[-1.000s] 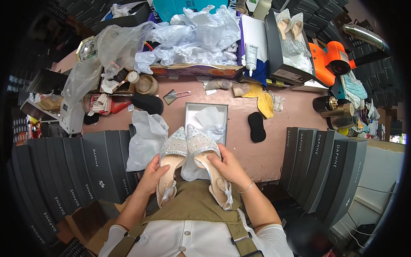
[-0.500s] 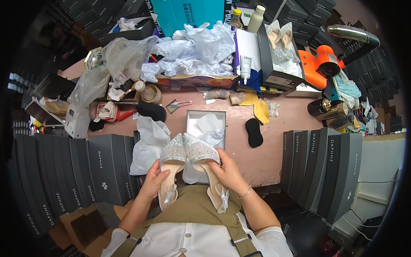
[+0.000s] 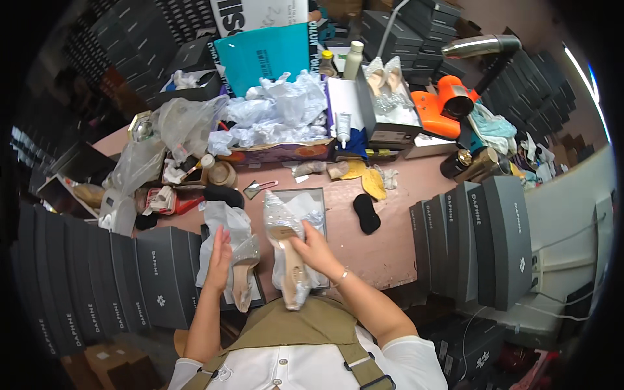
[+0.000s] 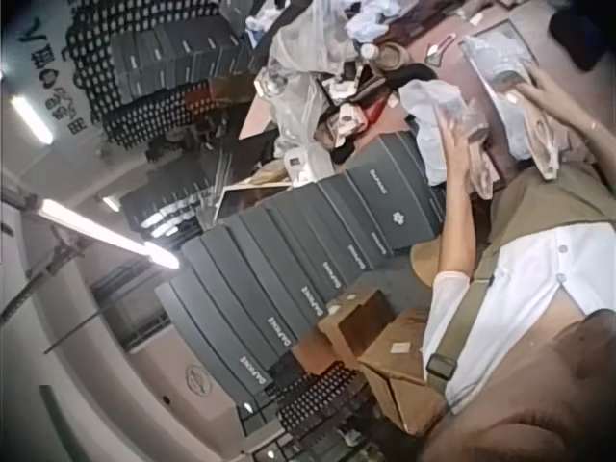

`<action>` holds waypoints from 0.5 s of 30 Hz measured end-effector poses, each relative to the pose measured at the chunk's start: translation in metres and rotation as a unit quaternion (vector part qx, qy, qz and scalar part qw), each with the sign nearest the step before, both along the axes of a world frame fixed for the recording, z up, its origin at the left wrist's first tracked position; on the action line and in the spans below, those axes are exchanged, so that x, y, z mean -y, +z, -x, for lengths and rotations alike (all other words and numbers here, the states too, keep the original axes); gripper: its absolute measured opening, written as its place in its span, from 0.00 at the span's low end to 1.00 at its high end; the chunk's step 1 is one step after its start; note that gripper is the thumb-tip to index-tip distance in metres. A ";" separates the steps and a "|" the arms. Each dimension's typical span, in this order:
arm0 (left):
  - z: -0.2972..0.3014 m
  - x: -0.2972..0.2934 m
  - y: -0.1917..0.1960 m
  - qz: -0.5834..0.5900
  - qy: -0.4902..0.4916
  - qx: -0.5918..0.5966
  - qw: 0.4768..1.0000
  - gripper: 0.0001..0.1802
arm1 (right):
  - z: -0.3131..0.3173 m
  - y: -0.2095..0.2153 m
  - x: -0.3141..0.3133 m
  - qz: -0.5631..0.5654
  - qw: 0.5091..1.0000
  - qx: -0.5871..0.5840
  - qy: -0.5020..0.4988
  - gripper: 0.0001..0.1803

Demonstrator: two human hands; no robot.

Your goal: Checking and packing high-heeled shoes into boxes with tissue paper and organizing the boxed inventory.

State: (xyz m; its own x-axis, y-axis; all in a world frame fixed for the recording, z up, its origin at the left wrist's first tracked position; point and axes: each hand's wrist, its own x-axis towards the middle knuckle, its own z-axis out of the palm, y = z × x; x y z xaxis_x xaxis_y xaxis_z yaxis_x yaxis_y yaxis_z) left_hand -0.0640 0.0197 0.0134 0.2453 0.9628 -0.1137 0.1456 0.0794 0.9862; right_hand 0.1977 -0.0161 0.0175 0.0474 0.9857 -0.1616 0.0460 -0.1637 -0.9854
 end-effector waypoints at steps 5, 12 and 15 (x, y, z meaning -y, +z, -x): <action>-0.057 -0.057 0.025 0.141 -0.102 0.292 0.940 0.31 | 0.051 0.021 0.007 0.051 0.979 -0.121 0.153 0.27; -0.052 -0.036 -0.010 0.327 -0.226 0.192 0.897 0.15 | -0.068 0.036 -0.041 0.131 0.976 -0.032 0.169 0.16; -0.061 -0.024 0.000 0.374 -0.245 0.192 0.874 0.14 | -0.144 0.024 -0.124 -0.041 0.984 0.162 -0.061 0.18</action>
State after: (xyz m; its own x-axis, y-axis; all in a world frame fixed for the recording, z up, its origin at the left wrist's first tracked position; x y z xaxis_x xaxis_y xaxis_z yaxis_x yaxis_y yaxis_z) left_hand -0.0026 0.0434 0.0133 0.7660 0.4231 -0.4839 0.0124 0.7430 0.6692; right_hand 0.3419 0.1081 0.0416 0.2029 0.9784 -0.0384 0.3443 -0.1080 -0.9326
